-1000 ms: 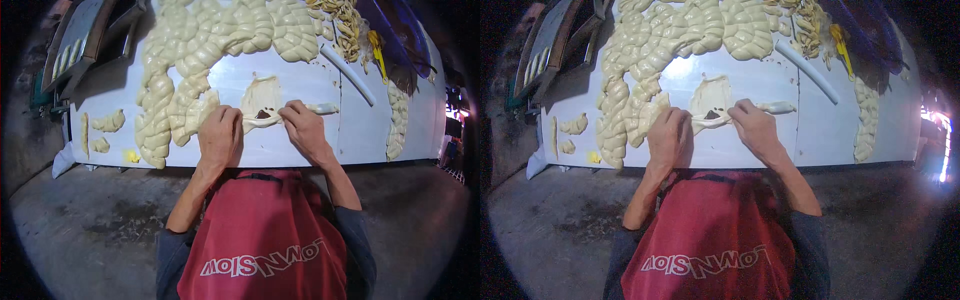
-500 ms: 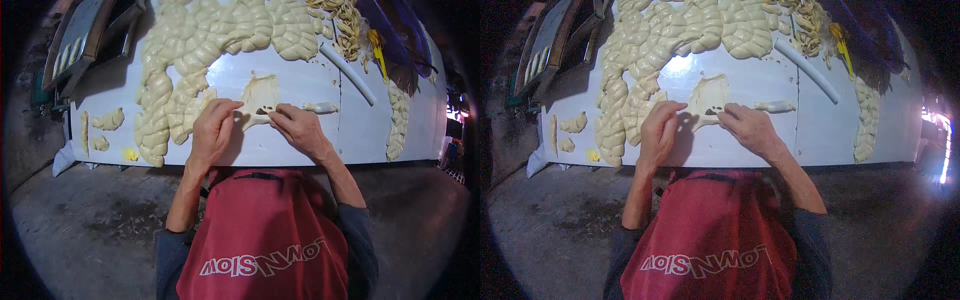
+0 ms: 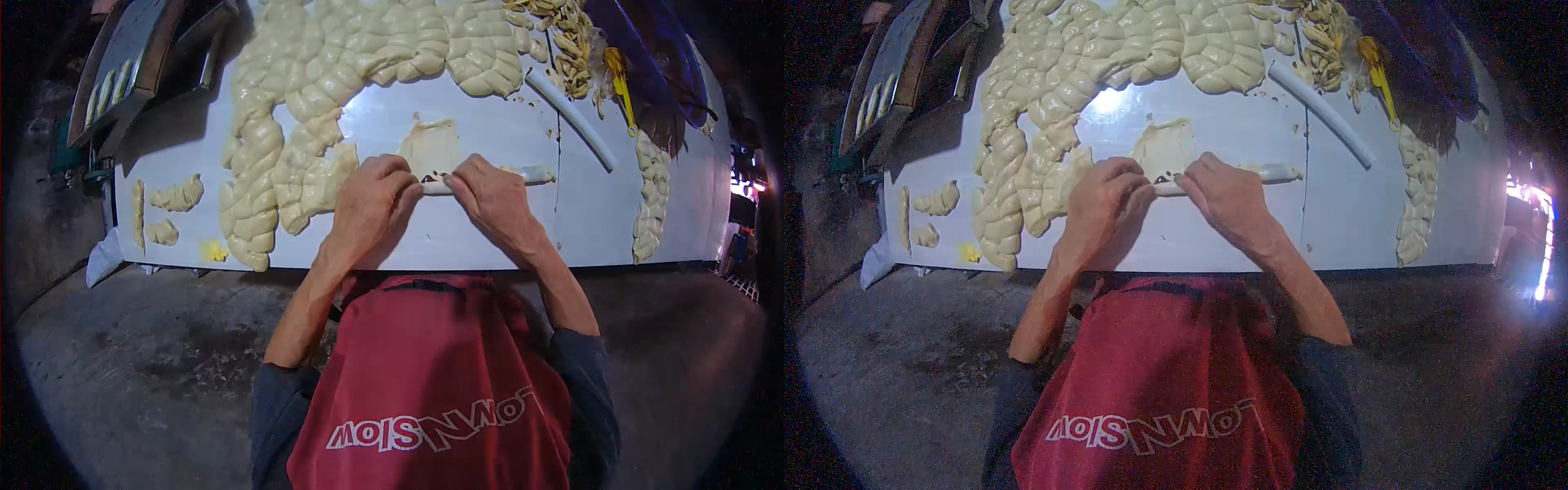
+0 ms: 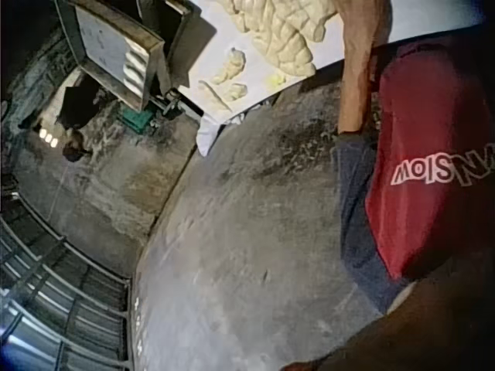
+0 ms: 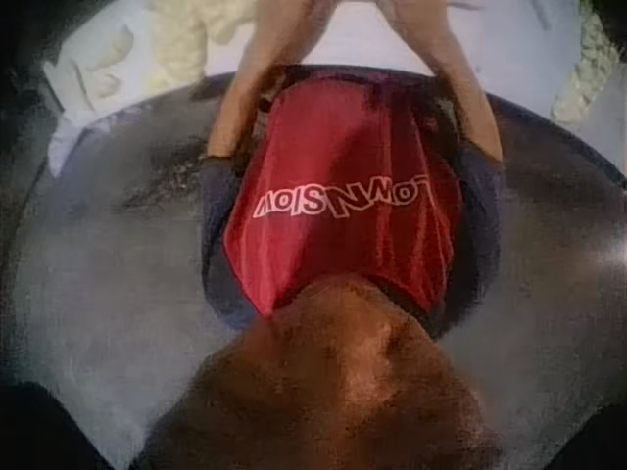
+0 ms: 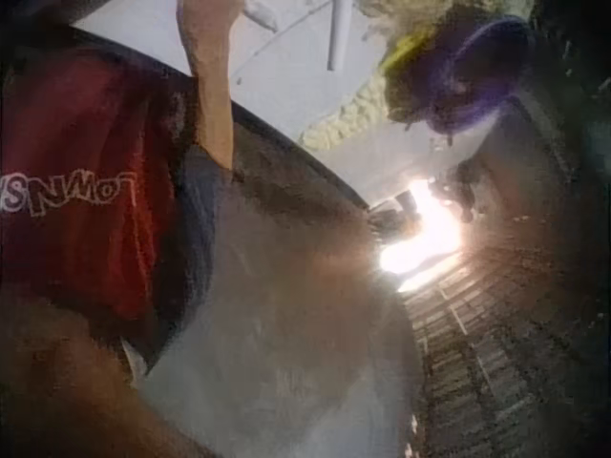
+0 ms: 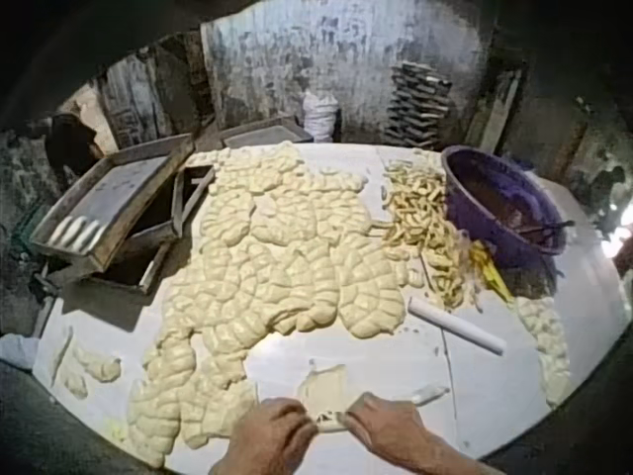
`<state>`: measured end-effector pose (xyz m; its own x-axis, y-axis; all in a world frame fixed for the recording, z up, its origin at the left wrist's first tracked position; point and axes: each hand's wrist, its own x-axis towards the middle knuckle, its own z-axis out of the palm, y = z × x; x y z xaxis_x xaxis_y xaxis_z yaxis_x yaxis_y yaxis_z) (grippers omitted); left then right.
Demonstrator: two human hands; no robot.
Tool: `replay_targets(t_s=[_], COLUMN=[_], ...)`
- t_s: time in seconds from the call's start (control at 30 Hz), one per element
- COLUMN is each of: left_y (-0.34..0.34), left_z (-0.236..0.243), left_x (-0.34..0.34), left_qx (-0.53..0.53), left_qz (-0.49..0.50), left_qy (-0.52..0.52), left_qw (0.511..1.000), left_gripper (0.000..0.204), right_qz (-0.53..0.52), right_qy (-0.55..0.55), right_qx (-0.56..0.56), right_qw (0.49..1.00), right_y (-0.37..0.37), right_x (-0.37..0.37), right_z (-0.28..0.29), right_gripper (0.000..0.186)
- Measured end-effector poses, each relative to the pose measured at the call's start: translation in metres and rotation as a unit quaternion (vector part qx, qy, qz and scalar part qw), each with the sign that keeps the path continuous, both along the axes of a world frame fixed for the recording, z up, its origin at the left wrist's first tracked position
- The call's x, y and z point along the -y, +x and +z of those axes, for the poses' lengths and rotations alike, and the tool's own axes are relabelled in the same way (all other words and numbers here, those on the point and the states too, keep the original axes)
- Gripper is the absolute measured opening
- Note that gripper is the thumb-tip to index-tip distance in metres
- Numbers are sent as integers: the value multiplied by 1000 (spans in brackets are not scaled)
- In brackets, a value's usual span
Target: The person places shaped pastries into a baking tray, then flattens portions of dough using a rolling pin. They spread chocolate paste onto the flattened dough with a spatula, place banana pieces on top, and roll the dough by hand.
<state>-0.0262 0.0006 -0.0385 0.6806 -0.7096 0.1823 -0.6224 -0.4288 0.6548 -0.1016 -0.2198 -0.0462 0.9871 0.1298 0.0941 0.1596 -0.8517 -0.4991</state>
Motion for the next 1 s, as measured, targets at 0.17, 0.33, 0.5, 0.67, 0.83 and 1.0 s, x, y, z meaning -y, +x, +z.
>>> replay_targets(t_s=[0.17,0.33,0.5,0.67,0.83,1.0], left_y=[-3,1,14,13,8,5], left_z=[1,12,-4,-11,-7,-7], left_x=[-3,-24,-23,-5,-3,-6], left_qx=[-75,23,78,28,71,96], left_qz=[77,-51,-76,29,78,12], left_qy=[26,62,60,21,32,15], left_qw=[994,997,992,999,994,995], left_gripper=[18,23,25,11,15,18], right_qz=[-85,48,56,-2,-79,50], right_qy=[-1,-13,7,0,-19,-45], right_qx=[35,29,25,-1,60,77], right_qw=[996,998,998,1000,995,995], right_y=[-2,-11,3,11,6,5], right_x=[-9,1,6,1,-7,0], right_z=[-4,10,3,5,3,3], right_gripper=[23,25,14,12,18,22])
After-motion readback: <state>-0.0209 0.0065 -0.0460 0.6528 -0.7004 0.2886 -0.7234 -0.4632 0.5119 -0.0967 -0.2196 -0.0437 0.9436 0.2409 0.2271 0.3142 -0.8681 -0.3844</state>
